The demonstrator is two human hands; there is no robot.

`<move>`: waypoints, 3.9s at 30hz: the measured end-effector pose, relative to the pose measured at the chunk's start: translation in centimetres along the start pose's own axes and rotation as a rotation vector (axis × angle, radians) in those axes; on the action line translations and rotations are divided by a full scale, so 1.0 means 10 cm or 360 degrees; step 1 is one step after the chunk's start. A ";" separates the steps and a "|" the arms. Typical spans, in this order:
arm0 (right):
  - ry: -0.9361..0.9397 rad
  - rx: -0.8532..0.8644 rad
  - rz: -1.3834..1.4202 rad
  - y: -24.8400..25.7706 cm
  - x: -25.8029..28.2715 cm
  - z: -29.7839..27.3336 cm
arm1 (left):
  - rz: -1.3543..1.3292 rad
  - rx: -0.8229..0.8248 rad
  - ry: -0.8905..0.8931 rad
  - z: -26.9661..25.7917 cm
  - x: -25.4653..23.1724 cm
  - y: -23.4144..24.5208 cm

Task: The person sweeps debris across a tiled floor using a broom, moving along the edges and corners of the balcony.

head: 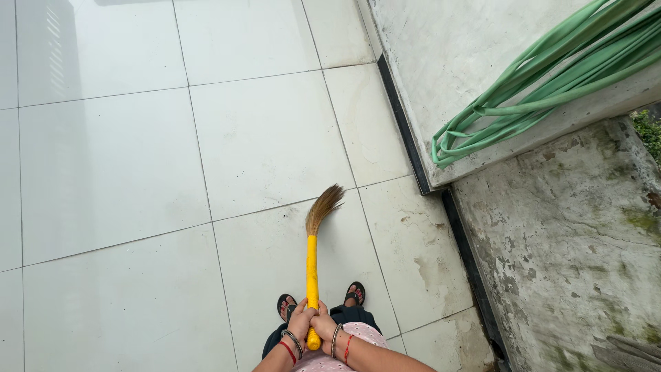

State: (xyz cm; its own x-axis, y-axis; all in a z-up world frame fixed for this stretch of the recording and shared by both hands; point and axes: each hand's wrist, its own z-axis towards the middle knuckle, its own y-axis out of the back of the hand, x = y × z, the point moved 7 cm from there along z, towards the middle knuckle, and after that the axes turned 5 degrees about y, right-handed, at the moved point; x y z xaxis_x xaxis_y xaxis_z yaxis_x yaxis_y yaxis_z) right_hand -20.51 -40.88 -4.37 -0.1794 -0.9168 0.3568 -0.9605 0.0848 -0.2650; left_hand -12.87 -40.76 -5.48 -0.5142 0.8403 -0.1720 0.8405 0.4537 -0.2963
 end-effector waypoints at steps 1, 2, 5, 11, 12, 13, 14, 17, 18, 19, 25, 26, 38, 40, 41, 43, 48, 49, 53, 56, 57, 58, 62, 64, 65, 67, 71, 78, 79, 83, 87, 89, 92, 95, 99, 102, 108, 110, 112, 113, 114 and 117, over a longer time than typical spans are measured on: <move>-0.0053 -0.0013 -0.0047 0.03 0.08 0.02 | -0.0004 -0.0011 -0.0034 0.03 -0.10 -0.06; -0.0111 -0.0025 -0.0107 0.08 0.18 0.03 | -0.0038 -0.0014 -0.0058 0.05 -0.16 -0.13; -0.0093 0.0067 0.0012 0.12 0.51 0.10 | -0.0089 -0.0015 -0.0034 0.13 -0.31 -0.35; -0.0387 0.0169 -0.0223 0.46 1.19 0.09 | -0.0191 0.0034 -0.0367 0.25 -0.74 -1.05; -0.0391 0.0186 -0.0271 0.53 1.33 0.11 | 0.0008 -0.0098 -0.0358 0.26 -0.78 -1.09; -0.0527 0.0301 -0.0141 0.55 1.41 0.09 | 0.0206 -0.0231 -0.0342 0.28 -0.80 -1.13; -0.0673 0.0411 -0.0003 0.57 1.48 0.05 | 0.0164 -0.0249 -0.0355 0.28 -0.83 -1.21; -0.0704 0.0110 -0.0048 0.85 1.85 0.15 | 0.0171 -0.0170 -0.0128 0.41 -0.87 -1.53; -0.0716 0.0124 -0.0091 0.89 1.96 0.18 | 0.0199 -0.0157 -0.0208 0.44 -0.92 -1.67; -0.0694 0.0185 -0.0093 0.91 2.07 0.21 | 0.0229 -0.0145 -0.0287 0.47 -0.97 -1.79; -0.0556 0.0134 -0.0152 1.25 2.66 0.25 | -0.0030 -0.0008 -0.0661 0.45 -1.14 -2.06; -0.0461 0.0109 -0.0247 1.30 2.75 0.26 | -0.0058 -0.0027 -0.0667 0.44 -1.12 -2.05; -0.0357 0.0261 -0.1255 1.16 2.74 0.06 | -0.0439 0.0064 -0.0524 0.39 -0.25 -1.96; -0.0343 0.0442 -0.1302 1.08 2.58 0.04 | -0.0622 0.0121 -0.0553 0.35 -0.07 -1.98; -0.0332 0.0597 -0.1314 1.05 2.50 0.02 | -0.0657 0.0108 -0.0576 0.33 0.02 -1.97; -0.0542 0.0758 -0.1337 1.09 2.26 -0.02 | -0.1053 0.0156 -0.0707 0.26 0.19 -1.98; -0.1003 0.1054 -0.1450 1.27 1.76 -0.10 | -0.1397 -0.0026 -0.0725 0.23 0.59 -2.03; -0.1063 0.1134 -0.1518 1.28 1.67 -0.11 | -0.1482 -0.0079 -0.0713 0.24 0.65 -2.03; -0.1192 0.1214 -0.2052 1.45 1.39 -0.20 | -0.1784 -0.0298 -0.0612 0.29 0.84 -2.09; -0.1197 0.1226 -0.2112 1.54 1.31 -0.27 | -0.1893 -0.0356 -0.0504 0.33 0.90 -2.24; -0.1197 0.1228 -0.2104 1.58 1.24 -0.29 | -0.1912 -0.0365 -0.0461 0.34 0.87 -2.36; -0.1177 0.1222 -0.2105 1.59 1.18 -0.30 | -0.1920 -0.0366 -0.0426 0.33 0.78 -2.43; -0.1102 0.1148 -0.2054 1.66 1.21 -0.22 | -0.1859 -0.0287 -0.0256 0.29 0.50 -2.78; -0.1016 0.1016 -0.1944 1.79 1.46 -0.14 | -0.1767 -0.0187 -0.0156 0.47 0.41 -3.04; -0.0963 0.0937 -0.1882 1.89 1.64 -0.10 | -0.1711 -0.0133 -0.0109 0.58 0.37 -3.21; -0.0794 0.0727 -0.1698 1.96 2.09 0.06 | -0.1575 -0.0034 -0.0067 0.79 0.20 -3.41; -0.0435 0.0237 -0.1347 2.24 3.05 0.23 | -0.1309 0.0158 0.0018 1.03 -0.19 -3.94; -0.0052 0.0103 -0.1350 2.17 3.91 0.52 | -0.1050 0.0318 -0.0469 1.16 -1.16 -3.89; -0.0045 0.0164 -0.1410 2.13 3.86 0.53 | -0.1123 0.0294 -0.0527 1.11 -1.11 -3.81; -0.0140 0.0550 -0.1753 2.13 3.45 0.43 | -0.1443 0.0046 -0.0617 0.84 -0.56 -3.59; -0.0543 0.1147 -0.1857 2.04 2.73 0.24 | -0.1888 -0.0345 -0.0510 0.73 0.22 -3.33; -0.0896 0.1147 -0.1967 2.05 2.37 0.19 | -0.2072 -0.0554 -0.0419 0.71 0.52 -3.17; -0.1182 0.1112 -0.1999 1.98 2.08 0.22 | -0.2218 -0.0648 -0.0267 0.72 0.73 -3.02; -0.1134 0.1004 -0.1978 2.05 2.28 0.35 | -0.2189 -0.0503 -0.0156 0.86 0.53 -3.13; -0.0779 0.0557 -0.1435 2.27 2.98 0.67 | -0.1518 -0.0123 -0.0098 1.13 -0.16 -3.57; -0.0453 0.0324 -0.1337 2.20 3.55 0.85 | -0.0967 -0.0264 -0.0349 1.29 -0.93 -3.55; -0.0092 0.0367 -0.1354 1.50 4.07 0.91 | -0.0841 -0.0034 -0.0538 1.34 -1.78 -3.37; -0.0054 0.0438 -0.1437 1.48 4.10 0.80 | -0.0843 -0.0027 -0.0577 1.23 -1.65 -3.40; -0.0145 0.0506 -0.1895 1.59 3.98 0.70 | -0.1105 0.0073 -0.0762 1.07 -1.37 -3.42; -0.0147 0.0519 -0.1909 1.64 3.88 0.69 | -0.1179 0.0031 -0.0765 1.01 -1.16 -3.43; -0.0072 0.0830 -0.2078 1.65 3.74 0.62 | -0.1251 -0.0009 -0.0766 0.96 -0.95 -3.45; -0.0189 0.1513 -0.2273 1.76 3.28 0.43 | -0.2032 0.0032 -0.0896 0.89 -0.48 -3.42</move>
State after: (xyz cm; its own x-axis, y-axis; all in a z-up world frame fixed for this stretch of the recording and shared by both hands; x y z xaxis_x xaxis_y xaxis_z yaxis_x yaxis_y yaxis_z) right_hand -42.35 -71.13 -1.16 0.6969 -0.0799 0.7127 0.1283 -0.9639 -0.2335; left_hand -40.68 -62.93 -2.93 -0.9171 -0.3787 -0.1247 -0.2556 0.7984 -0.5451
